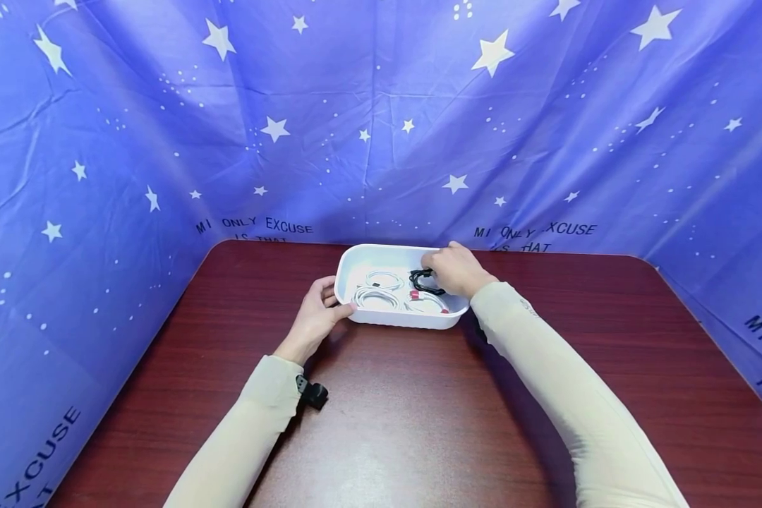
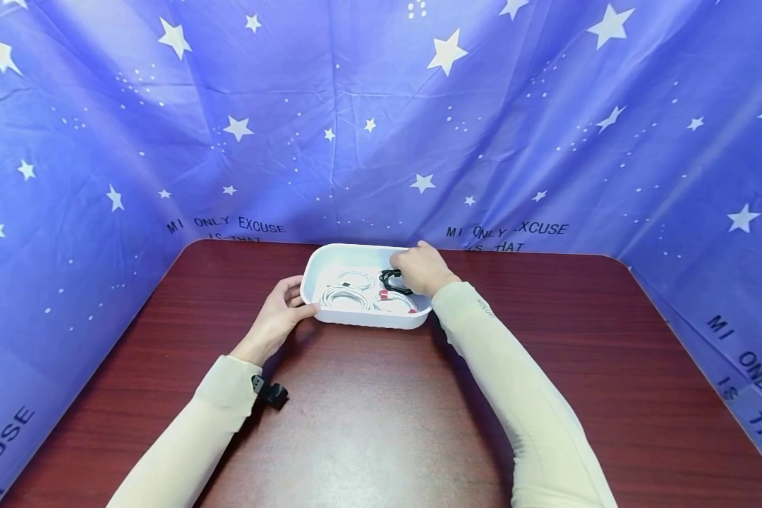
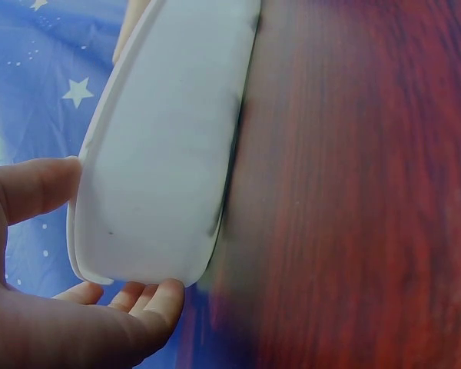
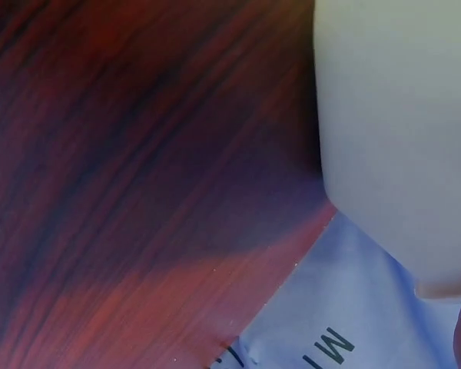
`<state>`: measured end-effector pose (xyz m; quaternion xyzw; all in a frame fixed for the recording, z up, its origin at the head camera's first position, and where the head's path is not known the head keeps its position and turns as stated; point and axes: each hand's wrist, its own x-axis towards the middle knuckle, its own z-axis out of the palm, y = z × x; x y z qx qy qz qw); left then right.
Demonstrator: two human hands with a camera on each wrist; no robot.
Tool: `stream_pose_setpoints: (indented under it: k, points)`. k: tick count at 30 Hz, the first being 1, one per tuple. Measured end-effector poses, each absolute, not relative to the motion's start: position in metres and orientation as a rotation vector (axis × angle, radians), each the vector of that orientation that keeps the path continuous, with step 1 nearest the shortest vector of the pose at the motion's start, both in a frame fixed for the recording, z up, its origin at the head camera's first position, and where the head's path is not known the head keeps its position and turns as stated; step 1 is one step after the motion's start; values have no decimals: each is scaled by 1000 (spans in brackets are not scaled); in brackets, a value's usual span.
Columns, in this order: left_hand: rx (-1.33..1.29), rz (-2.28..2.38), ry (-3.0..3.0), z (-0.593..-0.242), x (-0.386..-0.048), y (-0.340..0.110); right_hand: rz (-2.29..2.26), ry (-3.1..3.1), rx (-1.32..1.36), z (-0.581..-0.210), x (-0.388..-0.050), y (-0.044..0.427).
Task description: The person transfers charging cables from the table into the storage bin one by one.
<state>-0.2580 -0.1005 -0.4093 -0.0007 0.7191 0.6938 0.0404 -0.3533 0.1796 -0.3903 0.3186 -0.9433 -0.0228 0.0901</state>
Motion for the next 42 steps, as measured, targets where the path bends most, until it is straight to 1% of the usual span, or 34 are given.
stream_pose_setpoints:
  k: [12,30,42]
  points:
    - [-14,2120,2201,-410,-259,-100,-60,-2880,980,-385,-351,180]
    - [-8,2114,2213,-409,-259,-99,219,-2966,930,-374,-346,183]
    - [-13,2113,2196,-410,-259,-101,248,-2949,984,-370,-337,179]
